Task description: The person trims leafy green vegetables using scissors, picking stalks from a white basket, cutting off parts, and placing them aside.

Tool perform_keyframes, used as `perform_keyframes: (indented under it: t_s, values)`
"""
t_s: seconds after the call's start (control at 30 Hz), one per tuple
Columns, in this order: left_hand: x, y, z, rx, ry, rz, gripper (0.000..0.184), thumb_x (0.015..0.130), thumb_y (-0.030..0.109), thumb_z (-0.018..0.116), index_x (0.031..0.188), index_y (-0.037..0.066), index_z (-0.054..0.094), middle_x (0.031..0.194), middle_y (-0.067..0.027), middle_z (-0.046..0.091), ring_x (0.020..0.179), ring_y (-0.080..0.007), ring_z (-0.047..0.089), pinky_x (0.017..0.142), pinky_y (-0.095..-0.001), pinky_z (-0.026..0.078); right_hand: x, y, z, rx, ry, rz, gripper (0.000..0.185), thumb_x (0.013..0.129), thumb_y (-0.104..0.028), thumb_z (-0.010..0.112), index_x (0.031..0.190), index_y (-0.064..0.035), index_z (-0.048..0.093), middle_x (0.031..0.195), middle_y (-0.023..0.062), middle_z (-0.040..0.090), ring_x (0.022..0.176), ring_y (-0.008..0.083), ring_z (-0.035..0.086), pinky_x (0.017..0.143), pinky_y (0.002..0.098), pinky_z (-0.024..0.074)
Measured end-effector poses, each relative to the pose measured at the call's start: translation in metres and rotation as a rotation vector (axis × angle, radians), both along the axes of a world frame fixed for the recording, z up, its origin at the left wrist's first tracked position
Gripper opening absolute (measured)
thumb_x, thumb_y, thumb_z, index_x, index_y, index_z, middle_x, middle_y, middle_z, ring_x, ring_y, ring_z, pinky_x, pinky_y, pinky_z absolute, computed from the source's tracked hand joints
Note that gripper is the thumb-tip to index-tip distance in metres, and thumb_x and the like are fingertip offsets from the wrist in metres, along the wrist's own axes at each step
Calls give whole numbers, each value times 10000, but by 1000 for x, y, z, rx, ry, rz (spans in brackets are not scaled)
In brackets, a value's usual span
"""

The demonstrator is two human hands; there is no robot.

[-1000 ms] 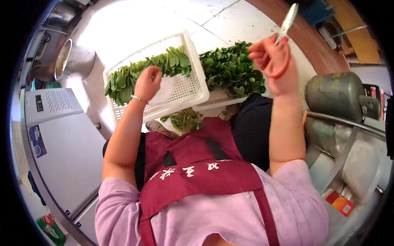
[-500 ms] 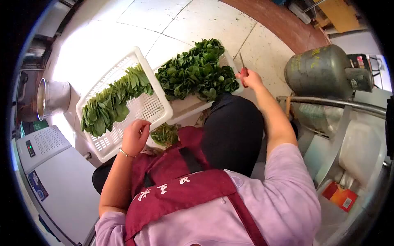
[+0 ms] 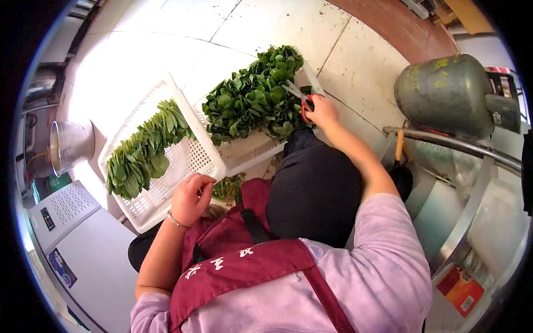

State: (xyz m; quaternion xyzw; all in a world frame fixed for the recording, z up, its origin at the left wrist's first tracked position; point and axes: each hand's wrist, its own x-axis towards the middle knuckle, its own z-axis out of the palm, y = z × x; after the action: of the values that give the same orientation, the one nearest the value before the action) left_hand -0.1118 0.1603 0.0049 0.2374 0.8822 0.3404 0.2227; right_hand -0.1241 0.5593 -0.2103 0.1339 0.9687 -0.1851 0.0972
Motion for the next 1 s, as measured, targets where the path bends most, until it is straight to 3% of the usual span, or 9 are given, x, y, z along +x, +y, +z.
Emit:
perform_keyframes:
  t_s: [0.17, 0.37, 0.57, 0.73, 0.87, 0.93, 1.0]
  values:
    - [2, 3, -2, -4, -39, 1, 70, 806, 39, 577, 861, 19, 615, 752, -118, 587, 539, -204, 569, 510, -290, 461, 5, -13, -14, -21, 125, 0, 207, 782, -197, 599, 972, -114, 597, 945, 117, 631, 954, 295, 580, 786, 399, 474]
    - [8, -4, -3, -12, -19, -3, 67, 805, 42, 576, 861, 24, 609, 749, -119, 580, 547, -211, 559, 514, -300, 458, 2, -12, -14, -39, 76, 23, 198, 802, -250, 588, 941, -111, 614, 918, 150, 633, 867, 336, 594, 724, 432, 474]
    - [12, -10, 3, -13, 1, 34, 67, 812, 51, 572, 866, 30, 607, 748, -123, 577, 571, -238, 558, 532, -315, 456, -2, 6, 26, -8, 111, -51, 214, 778, -282, 600, 917, -119, 612, 881, 137, 640, 827, 339, 604, 691, 445, 480]
    - [15, -10, 9, 40, 19, 61, 66, 816, 59, 573, 865, 29, 608, 748, -121, 578, 584, -235, 561, 544, -310, 458, -1, 18, 113, -37, 141, -51, 278, 743, -285, 626, 954, -105, 614, 856, 154, 640, 788, 345, 608, 671, 437, 477]
    - [18, -2, 16, 152, 3, 95, 90, 815, 67, 578, 884, 24, 614, 741, -118, 581, 608, -212, 563, 570, -296, 459, 2, 8, 207, -2, 434, 170, 224, 724, -188, 649, 916, -80, 609, 821, 136, 631, 775, 339, 597, 666, 424, 471]
    - [26, 3, 17, 161, -76, 147, 96, 854, 81, 567, 903, 11, 611, 775, -74, 623, 621, -178, 573, 595, -268, 461, 3, -6, 249, 33, 490, 224, 218, 720, -164, 660, 906, -66, 605, 817, 127, 625, 784, 329, 593, 672, 412, 469]
    - [29, 10, 19, 380, -360, 160, 147, 863, 93, 563, 996, 38, 597, 798, -66, 630, 668, -195, 581, 638, -261, 468, 4, -27, 290, -42, 492, 180, 286, 702, -187, 690, 942, -62, 596, 860, 141, 628, 817, 311, 596, 687, 402, 467]
